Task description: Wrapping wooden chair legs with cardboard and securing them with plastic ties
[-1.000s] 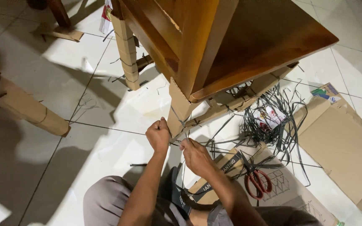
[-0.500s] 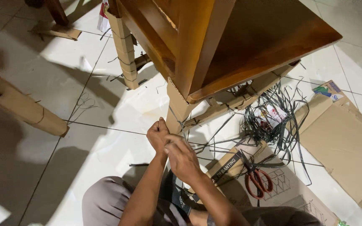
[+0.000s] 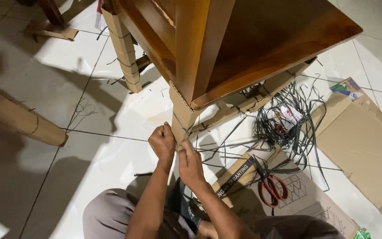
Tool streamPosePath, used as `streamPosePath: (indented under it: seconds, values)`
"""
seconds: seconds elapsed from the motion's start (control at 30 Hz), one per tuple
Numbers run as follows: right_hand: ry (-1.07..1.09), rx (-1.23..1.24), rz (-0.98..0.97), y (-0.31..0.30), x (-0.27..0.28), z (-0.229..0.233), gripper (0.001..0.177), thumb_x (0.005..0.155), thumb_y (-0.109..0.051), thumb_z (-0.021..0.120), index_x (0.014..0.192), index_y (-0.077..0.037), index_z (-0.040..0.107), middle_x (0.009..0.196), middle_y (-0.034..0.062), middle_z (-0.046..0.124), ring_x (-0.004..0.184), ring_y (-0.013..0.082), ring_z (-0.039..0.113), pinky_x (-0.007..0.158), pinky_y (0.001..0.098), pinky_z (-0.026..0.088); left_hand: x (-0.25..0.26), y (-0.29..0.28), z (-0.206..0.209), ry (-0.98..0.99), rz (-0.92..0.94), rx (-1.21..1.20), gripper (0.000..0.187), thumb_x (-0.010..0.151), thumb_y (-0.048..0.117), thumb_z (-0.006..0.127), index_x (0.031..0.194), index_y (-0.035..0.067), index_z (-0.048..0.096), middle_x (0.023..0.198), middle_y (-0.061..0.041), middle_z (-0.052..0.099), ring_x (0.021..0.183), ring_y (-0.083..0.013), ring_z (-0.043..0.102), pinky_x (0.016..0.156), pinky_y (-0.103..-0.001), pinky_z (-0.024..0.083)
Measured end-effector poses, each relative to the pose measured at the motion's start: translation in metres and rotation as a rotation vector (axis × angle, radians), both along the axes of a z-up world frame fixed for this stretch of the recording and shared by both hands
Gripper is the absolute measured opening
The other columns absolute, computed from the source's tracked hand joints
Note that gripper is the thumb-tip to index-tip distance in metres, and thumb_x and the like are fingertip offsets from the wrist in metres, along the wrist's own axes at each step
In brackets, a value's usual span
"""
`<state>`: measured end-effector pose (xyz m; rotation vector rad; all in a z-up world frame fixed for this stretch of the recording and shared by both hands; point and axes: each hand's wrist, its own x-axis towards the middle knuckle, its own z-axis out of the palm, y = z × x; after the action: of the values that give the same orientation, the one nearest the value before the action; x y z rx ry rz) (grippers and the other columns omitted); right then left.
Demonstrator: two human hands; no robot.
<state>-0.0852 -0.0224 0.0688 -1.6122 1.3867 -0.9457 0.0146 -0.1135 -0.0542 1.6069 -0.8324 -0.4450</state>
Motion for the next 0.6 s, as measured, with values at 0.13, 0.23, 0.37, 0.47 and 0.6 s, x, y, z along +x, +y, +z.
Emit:
streamPosePath:
  seconds: [0.13,0.23,0.37,0.47,0.6]
  values:
    - [-0.025,-0.034,-0.057,0.005,-0.007,-0.001,0.023,0.102,-0.011,0.037,0.082,-0.010,0.050,0.070,0.0171,0.049,0.070,0.0296,0.053,0.077,0.0426,0.051,0.002,-0.003,0.003,-0.062,-0.011,-0.009,0.049,0.094,0.012,0.067,0.050,0.007,0.046,0.047,-0.013,0.044,0.047,-0.0183,0.037,0.048,-0.034,0.032]
    - [-0.073,-0.001,-0.057,0.003,-0.014,-0.020,0.022,0.101,-0.013,0.038,0.081,-0.012,0.047,0.069,0.0059,0.050,0.068,0.0238,0.050,0.073,0.0379,0.048,0.002,0.002,0.008,-0.046,-0.014,-0.002,0.048,0.095,0.013,0.066,0.051,0.006,0.048,0.047,-0.013,0.045,0.047,-0.0193,0.039,0.049,-0.035,0.033]
    - [-0.119,-0.034,-0.019,0.002,-0.024,-0.030,0.021,0.100,-0.008,0.038,0.084,-0.008,0.052,0.072,0.0103,0.056,0.069,0.0250,0.054,0.071,0.0401,0.050,0.001,0.021,0.024,0.193,-0.075,0.198,0.056,0.099,0.035,0.063,0.052,0.010,0.044,0.045,-0.010,0.039,0.051,-0.0199,0.037,0.052,-0.036,0.032]
    - [-0.174,-0.028,-0.042,0.003,-0.028,-0.050,0.019,0.099,-0.006,0.041,0.088,-0.008,0.056,0.073,0.0098,0.061,0.071,0.0239,0.058,0.072,0.0376,0.051,0.002,0.051,0.031,0.417,-0.102,0.320,0.050,0.097,0.044,0.064,0.059,0.015,0.049,0.049,-0.003,0.039,0.054,-0.0160,0.038,0.052,-0.032,0.030]
    - [-0.190,0.031,-0.143,0.003,-0.032,-0.055,0.017,0.100,-0.007,0.041,0.093,-0.008,0.057,0.072,0.0086,0.065,0.066,0.0218,0.059,0.068,0.0359,0.051,0.004,0.097,0.071,0.651,-0.251,0.393,0.027,0.097,0.032,0.069,0.079,0.011,0.071,0.045,0.003,0.035,0.039,-0.0101,0.034,0.041,-0.024,0.025]
